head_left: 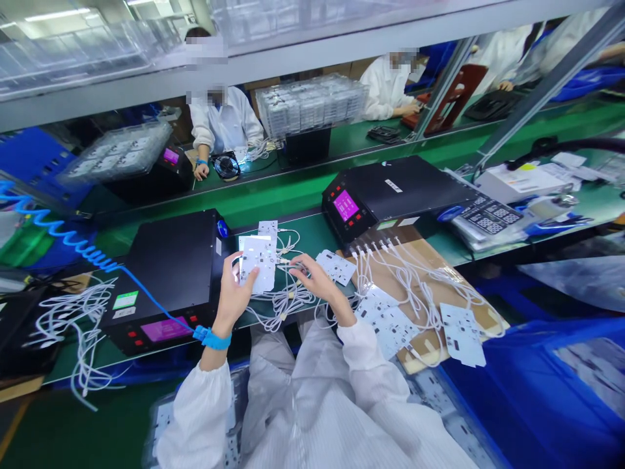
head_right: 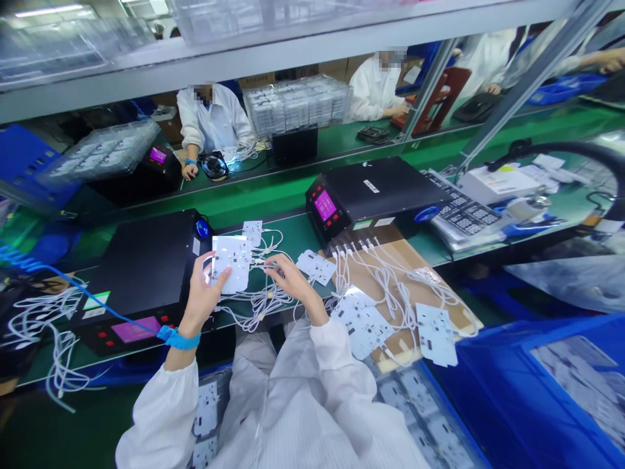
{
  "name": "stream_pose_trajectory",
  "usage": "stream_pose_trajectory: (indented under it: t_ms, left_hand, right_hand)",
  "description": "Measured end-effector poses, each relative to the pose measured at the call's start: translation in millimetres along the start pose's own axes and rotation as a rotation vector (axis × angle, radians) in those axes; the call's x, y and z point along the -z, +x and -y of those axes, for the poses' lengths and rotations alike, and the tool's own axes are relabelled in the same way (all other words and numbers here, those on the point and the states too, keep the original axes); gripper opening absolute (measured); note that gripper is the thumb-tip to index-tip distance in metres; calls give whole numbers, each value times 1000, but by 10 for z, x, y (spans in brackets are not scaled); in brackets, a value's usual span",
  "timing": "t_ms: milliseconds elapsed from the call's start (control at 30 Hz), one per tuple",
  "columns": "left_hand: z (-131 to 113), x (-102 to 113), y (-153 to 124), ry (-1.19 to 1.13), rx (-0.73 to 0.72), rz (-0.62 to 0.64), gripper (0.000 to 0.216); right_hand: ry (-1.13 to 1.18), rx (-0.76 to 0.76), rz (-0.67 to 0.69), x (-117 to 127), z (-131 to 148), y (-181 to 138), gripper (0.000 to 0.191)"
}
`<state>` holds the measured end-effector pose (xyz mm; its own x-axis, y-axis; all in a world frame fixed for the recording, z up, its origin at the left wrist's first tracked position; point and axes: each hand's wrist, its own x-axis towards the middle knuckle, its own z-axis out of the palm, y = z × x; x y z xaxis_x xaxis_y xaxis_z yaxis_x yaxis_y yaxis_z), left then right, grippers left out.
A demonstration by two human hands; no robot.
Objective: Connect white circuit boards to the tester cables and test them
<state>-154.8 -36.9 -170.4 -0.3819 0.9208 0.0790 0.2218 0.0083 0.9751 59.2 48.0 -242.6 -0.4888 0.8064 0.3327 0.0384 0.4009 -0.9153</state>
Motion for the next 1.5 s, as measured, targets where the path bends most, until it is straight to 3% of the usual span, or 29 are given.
stream_pose_trajectory:
  t_ms: [233,400,600,700,867,1133,1367,1500]
  left_hand:
    - [77,33,-8,9,4,-6,59]
    - [27,3,-17,219,-49,-33,53]
    - [-27,-234,-51,409,-140,6,53]
    - [9,-342,-86,404,-220,27,51]
    - [86,-445,-138,370,-277,50,45]
    - [72,-509,-183,309,-151,93,47]
    - [105,-522,-180,311,-143,94,52]
    - [155,-525,-172,346,-225,92,56]
  right_hand:
    - [93,-129,-236,-96,-226,45,36]
    - [135,-203,-606,-113,-73,80,39]
    - [193,-47,-351,-442,381,28,27]
    - [85,48,-396,-559,477,29,22]
    - [17,81,-518,-616,510,63,17]
    - [-12,125,-493,-627,492,78,14]
    - [-51,115,-489,-624,465,80,13]
    - [-72,140,-490,-635,446,86,13]
